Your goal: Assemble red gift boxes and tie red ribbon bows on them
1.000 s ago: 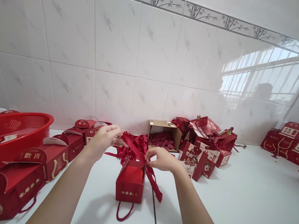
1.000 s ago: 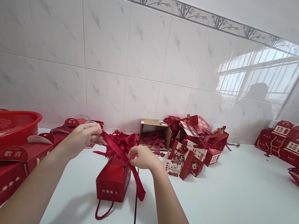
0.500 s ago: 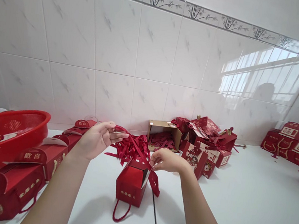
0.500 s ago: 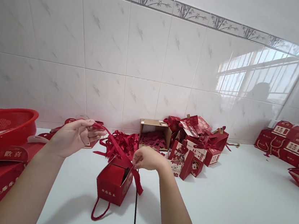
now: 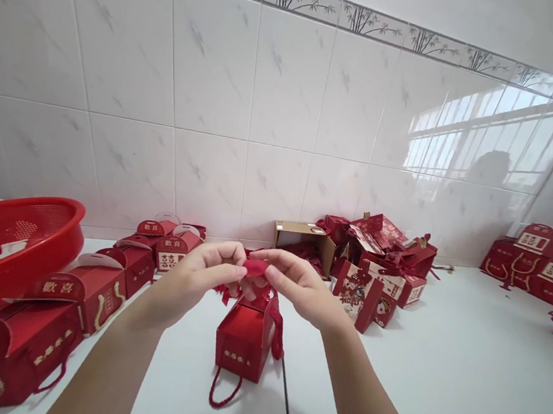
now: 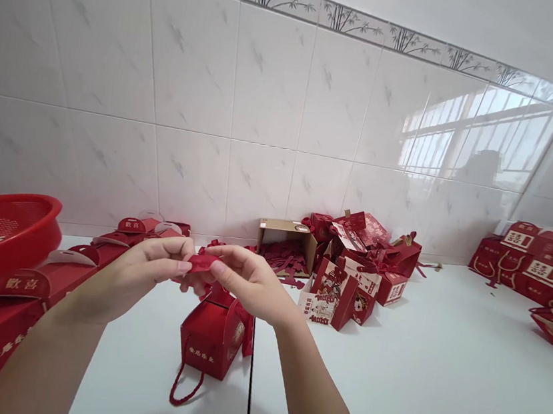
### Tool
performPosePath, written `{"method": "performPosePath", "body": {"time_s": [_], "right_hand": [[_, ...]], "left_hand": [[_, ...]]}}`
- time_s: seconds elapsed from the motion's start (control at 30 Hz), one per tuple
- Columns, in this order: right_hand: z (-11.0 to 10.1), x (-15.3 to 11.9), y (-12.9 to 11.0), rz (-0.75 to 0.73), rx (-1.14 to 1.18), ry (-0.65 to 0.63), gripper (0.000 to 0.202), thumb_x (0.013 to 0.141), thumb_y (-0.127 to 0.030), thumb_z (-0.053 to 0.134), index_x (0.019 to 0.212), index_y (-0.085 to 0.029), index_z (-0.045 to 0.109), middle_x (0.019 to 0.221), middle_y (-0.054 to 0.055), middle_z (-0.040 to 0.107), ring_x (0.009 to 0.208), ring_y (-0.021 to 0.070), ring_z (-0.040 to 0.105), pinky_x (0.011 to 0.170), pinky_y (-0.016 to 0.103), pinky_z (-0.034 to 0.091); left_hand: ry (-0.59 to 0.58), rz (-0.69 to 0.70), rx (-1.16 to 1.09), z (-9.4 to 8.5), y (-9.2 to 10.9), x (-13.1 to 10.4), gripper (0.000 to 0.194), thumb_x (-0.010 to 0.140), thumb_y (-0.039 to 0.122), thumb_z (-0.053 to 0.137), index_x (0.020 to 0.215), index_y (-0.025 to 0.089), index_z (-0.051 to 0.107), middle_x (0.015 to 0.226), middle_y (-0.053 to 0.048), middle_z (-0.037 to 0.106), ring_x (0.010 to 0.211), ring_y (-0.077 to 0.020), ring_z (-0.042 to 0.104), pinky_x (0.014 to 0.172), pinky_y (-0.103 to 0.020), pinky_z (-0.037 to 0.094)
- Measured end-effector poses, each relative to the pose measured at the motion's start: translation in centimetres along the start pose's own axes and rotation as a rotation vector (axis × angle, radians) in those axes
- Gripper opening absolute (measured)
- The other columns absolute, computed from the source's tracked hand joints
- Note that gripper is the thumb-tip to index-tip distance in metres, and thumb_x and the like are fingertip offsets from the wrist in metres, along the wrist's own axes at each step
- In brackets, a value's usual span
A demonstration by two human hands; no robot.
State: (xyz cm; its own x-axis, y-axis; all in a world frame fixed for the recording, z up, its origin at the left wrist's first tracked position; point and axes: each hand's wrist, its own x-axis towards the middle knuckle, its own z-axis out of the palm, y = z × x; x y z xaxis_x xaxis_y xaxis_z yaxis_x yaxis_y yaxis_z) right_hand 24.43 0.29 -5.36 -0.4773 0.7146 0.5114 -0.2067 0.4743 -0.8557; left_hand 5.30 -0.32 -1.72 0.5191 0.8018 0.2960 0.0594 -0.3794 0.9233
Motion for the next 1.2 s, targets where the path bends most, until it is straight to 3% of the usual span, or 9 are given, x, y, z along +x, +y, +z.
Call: {"method": "performPosePath", "body": {"time_s": [0.13, 0.33, 0.5, 0.63, 0.8, 1.0, 1.2], "right_hand": [[0.2, -0.3, 0.0, 0.072, -0.041, 0.068, 0.024, 0.079, -0.041, 0.068, 0.085, -0.018, 0.064, 0.076, 0.002, 0.067, 0.071, 0.0132, 0.063, 0.069, 0.028, 0.051], [-0.2, -1.1, -1.3, 0.117, -0.103, 0.099, 0.028, 0.08, -0.044, 0.066, 0.079, -0.016, 0.064, 0.069, 0.001, 0.063, 0.064, 0.011, 0.058, 0.063, 0.025, 0.047], [-1.4, -1.7, -1.4, 0.136, -0.2, 0.246, 0.028, 0.079, -0.045, 0.065, 0.079, -0.017, 0.067, 0.075, 0.002, 0.065, 0.071, 0.0132, 0.059, 0.068, 0.027, 0.045], [-1.7, -1.7, 1.4, 0.146, -0.224, 0.447, 0.033, 0.076, -0.05, 0.064, 0.076, -0.017, 0.064, 0.071, 0.0, 0.062, 0.067, 0.0125, 0.054, 0.064, 0.025, 0.04], [0.1, -1.6, 6.8, 0.174, -0.243, 0.553, 0.037, 0.075, -0.055, 0.056, 0.07, -0.018, 0.056, 0.064, -0.001, 0.056, 0.06, 0.013, 0.049, 0.058, 0.025, 0.038], [3.0, -1.2, 11.3, 0.229, -0.328, 0.539, 0.03, 0.076, -0.047, 0.051, 0.064, -0.02, 0.054, 0.061, 0.0, 0.057, 0.059, 0.0154, 0.05, 0.058, 0.027, 0.04], [3.8, -0.7, 12.1, 0.282, -0.48, 0.536, 0.026, 0.079, -0.041, 0.05, 0.068, -0.02, 0.061, 0.072, 0.003, 0.063, 0.073, 0.0192, 0.055, 0.067, 0.029, 0.04]], "left_hand": [[0.034, 0.031, 0.159, 0.6, 0.3, -0.7, 0.018, 0.083, 0.029, 0.054, 0.069, 0.02, 0.049, 0.064, 0.002, 0.059, 0.064, -0.013, 0.055, 0.06, -0.024, 0.043], [0.186, 0.047, 0.383, 1.3, 0.3, -0.7, 0.02, 0.083, 0.032, 0.055, 0.068, 0.019, 0.051, 0.061, 0.004, 0.05, 0.059, -0.011, 0.048, 0.055, -0.022, 0.038], [0.295, 0.029, 0.301, 0.5, -2.3, 0.8, 0.024, 0.08, 0.041, 0.055, 0.07, 0.019, 0.054, 0.066, 0.003, 0.053, 0.062, -0.0117, 0.05, 0.059, -0.023, 0.039], [0.386, -0.047, 0.314, -0.2, -7.2, 0.9, 0.019, 0.07, 0.037, 0.064, 0.068, 0.019, 0.057, 0.069, 0.001, 0.06, 0.068, -0.0158, 0.055, 0.065, -0.027, 0.043], [0.484, -0.118, 0.239, 0.7, -12.0, -0.7, 0.027, 0.061, 0.042, 0.071, 0.072, 0.019, 0.061, 0.076, -0.003, 0.065, 0.072, -0.0198, 0.06, 0.064, -0.03, 0.048], [0.593, -0.183, -0.026, 1.5, -13.2, -2.0, 0.037, 0.069, 0.053, 0.062, 0.08, 0.018, 0.058, 0.072, -0.001, 0.062, 0.068, -0.0178, 0.062, 0.059, -0.03, 0.055], [0.59, -0.198, -0.195, 1.3, -13.3, -2.8, 0.039, 0.065, 0.048, 0.069, 0.084, 0.017, 0.058, 0.066, 0.001, 0.062, 0.064, -0.0163, 0.063, 0.066, -0.033, 0.056]]}}
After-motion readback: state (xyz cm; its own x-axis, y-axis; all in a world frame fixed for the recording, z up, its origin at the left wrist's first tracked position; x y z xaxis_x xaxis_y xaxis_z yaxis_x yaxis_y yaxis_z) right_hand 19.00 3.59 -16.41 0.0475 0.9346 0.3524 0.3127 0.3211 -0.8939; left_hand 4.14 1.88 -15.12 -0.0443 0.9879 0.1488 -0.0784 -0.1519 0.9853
